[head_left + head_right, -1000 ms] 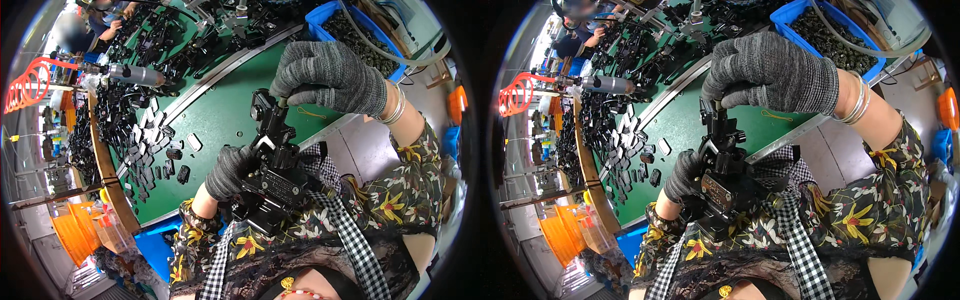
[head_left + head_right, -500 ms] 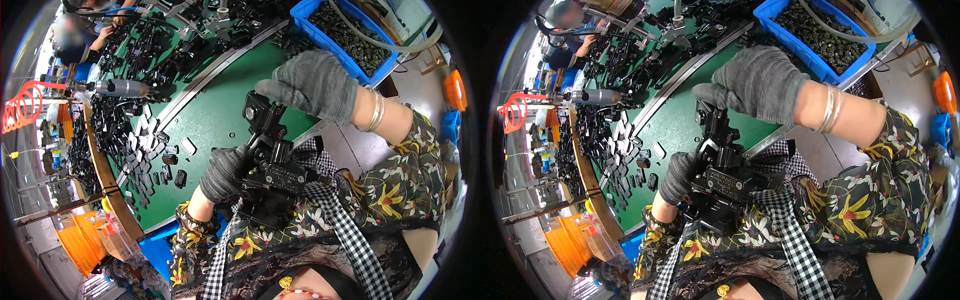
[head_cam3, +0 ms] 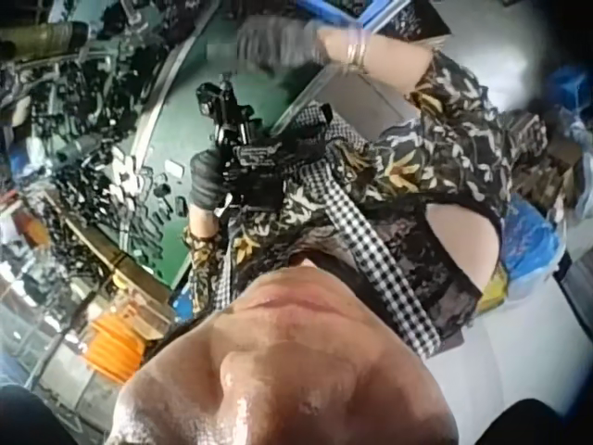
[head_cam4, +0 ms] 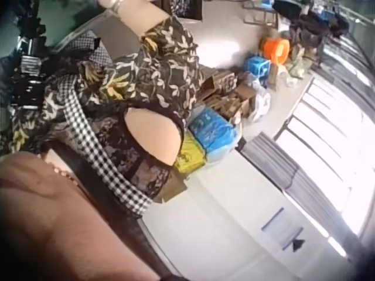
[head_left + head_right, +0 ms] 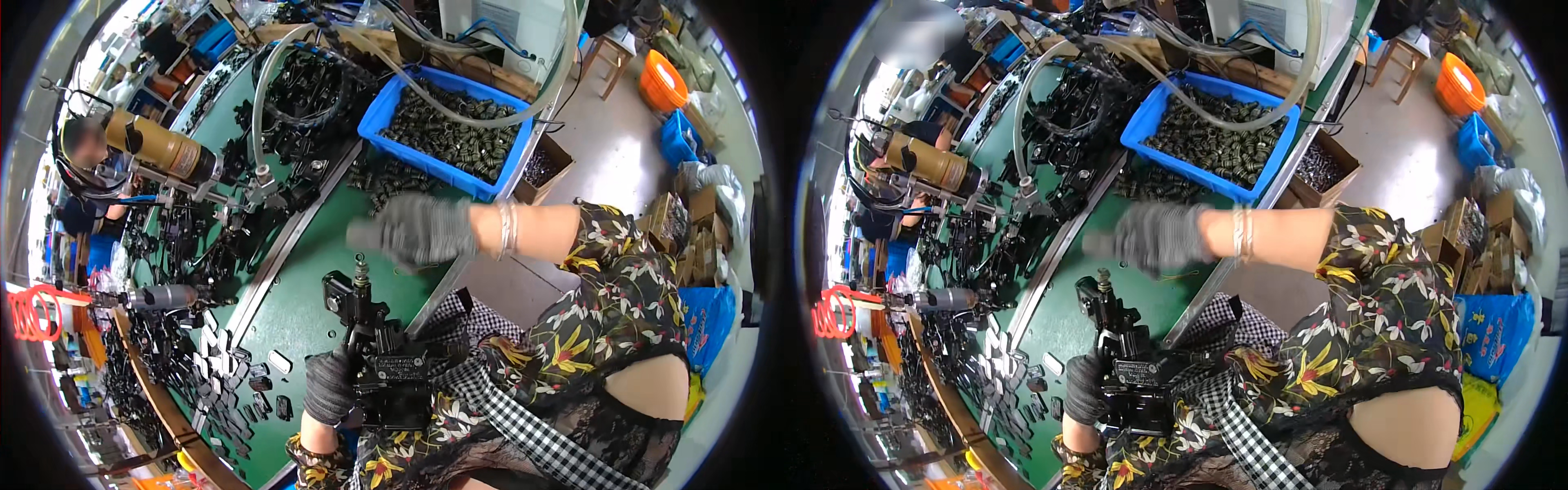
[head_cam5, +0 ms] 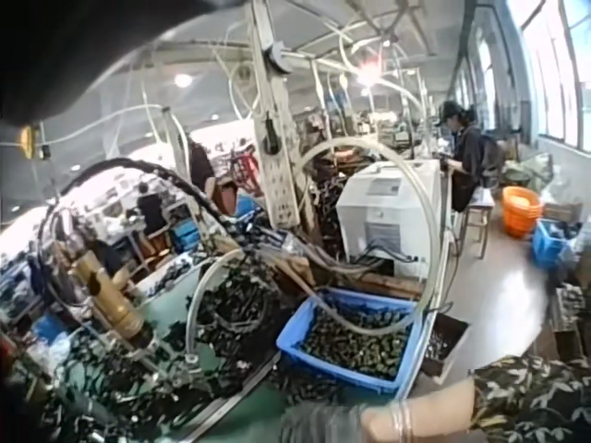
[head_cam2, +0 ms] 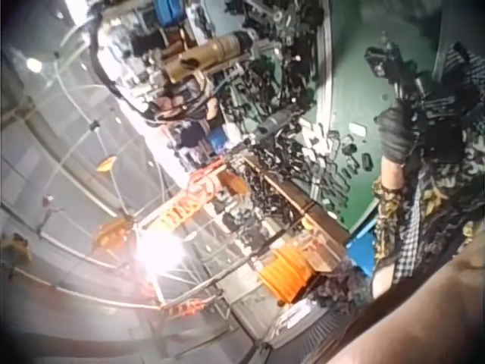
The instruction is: Assembling black plastic and metal components and using a pneumatic press machine to fasten them together.
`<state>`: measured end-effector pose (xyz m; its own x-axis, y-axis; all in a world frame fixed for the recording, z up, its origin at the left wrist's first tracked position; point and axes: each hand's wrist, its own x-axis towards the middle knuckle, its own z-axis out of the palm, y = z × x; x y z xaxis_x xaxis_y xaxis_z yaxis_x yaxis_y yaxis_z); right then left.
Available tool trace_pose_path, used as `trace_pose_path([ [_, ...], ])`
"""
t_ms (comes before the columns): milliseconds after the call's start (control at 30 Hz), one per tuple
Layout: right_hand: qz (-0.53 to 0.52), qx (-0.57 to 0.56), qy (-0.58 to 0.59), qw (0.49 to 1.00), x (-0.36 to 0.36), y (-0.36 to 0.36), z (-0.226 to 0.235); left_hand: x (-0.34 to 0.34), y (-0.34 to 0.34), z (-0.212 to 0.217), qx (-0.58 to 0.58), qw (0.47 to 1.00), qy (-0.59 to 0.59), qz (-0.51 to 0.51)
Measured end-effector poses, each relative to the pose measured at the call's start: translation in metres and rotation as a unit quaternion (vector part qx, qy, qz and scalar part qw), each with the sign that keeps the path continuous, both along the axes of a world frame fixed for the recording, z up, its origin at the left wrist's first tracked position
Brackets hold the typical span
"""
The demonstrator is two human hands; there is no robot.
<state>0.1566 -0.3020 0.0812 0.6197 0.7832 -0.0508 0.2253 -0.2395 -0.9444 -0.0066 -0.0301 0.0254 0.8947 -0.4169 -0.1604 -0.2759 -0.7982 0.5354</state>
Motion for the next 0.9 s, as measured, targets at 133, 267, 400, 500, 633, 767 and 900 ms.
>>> trace_pose_path([
  [133,-0.315,-0.275,-0.332,0.846,0.079,-0.052,0.017,-0.011,0.013,-0.033,-0.205,0.959,0.101,0.17],
  [267,-0.326,-0.509,-0.349,0.717,0.161,-0.092,0.006,0.005,0.008,0.0,-0.086,0.991,0.009,0.098],
  [400,-0.264,-0.594,-0.291,0.702,0.173,-0.101,-0.009,0.006,0.002,-0.012,-0.19,0.97,0.044,0.146],
  [500,-0.199,-0.616,-0.299,0.702,0.176,-0.089,-0.024,0.002,0.006,-0.011,-0.108,0.984,0.028,0.137],
  [633,-0.232,-0.601,-0.292,0.707,0.178,-0.069,-0.031,-0.006,0.012,-0.03,-0.183,0.963,0.047,0.193],
  [767,-0.224,-0.627,-0.322,0.673,0.176,-0.071,-0.039,-0.009,0.016,-0.048,-0.232,0.952,0.031,0.199],
  [900,-0.217,-0.628,-0.334,0.669,0.171,-0.073,-0.035,-0.012,0.02,-0.048,-0.223,0.948,0.049,0.221],
])
